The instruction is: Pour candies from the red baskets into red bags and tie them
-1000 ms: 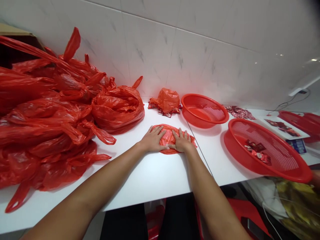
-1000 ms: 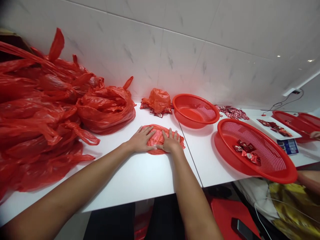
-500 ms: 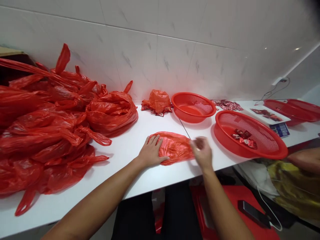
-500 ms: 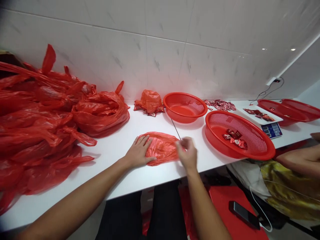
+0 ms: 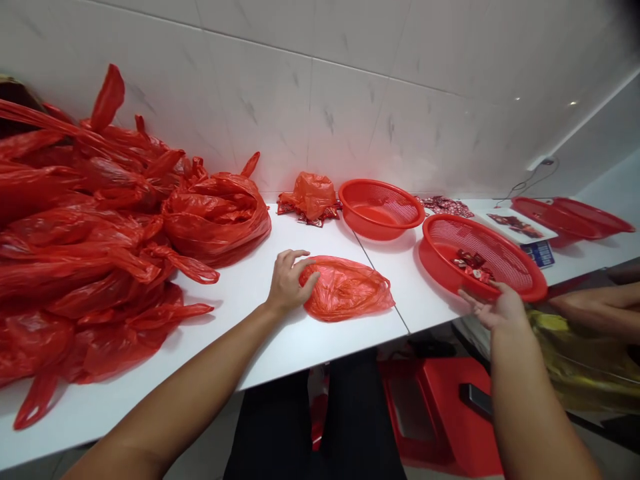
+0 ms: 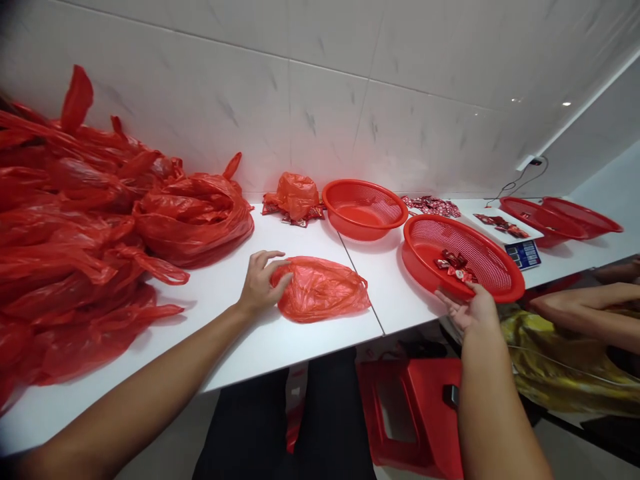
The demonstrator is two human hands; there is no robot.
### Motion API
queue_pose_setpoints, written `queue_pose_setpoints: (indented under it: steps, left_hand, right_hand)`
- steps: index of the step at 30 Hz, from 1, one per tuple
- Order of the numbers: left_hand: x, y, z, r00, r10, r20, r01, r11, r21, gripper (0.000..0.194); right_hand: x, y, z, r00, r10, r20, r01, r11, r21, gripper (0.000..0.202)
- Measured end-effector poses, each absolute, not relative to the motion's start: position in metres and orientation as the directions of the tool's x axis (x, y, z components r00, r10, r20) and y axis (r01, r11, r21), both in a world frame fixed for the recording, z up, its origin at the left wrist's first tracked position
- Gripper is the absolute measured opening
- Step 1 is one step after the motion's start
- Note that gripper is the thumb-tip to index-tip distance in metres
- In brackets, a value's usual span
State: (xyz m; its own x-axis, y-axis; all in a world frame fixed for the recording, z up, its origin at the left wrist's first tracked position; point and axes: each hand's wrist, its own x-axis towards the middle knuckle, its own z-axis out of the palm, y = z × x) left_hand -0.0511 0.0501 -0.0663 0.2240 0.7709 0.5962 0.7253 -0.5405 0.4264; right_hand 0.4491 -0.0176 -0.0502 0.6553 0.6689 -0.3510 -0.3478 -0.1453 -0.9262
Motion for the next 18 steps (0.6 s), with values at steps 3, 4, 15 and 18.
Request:
queue_pose_setpoints:
  steps: [3,4,15,18]
  left_hand:
    - [-0.059,0.057,-0.069,0.069,0.838,0.542,0.735,-0.41,0.54,0.025]
    - [-0.061,0.059,-0.07,0.028,0.861,0.507,0.735,-0.362,0.574,0.024]
    - [-0.066,0.061,-0.071,-0.091,0.955,0.281,0.832,-0.082,0.548,0.035]
    - [-0.066,0.061,-0.071,-0.079,0.966,0.245,0.845,-0.066,0.531,0.037]
  right_hand:
    - [0.436,-0.028,-0.043,0.677,0.617,-0.401,-0.44,-0.097,-0.893,0.02]
    - [0.43,-0.034,-0.041,0.701,0.6,-0.384,-0.45,-0.045,-0.892,0.02]
    - [0.373,-0.109,0.016,0.741,0.65,-0.168,-0.213,-0.01,-0.977,0.037]
    - [0.359,-0.112,0.035,0.709,0.695,-0.119,-0.152,-0.013,-0.988,0.04]
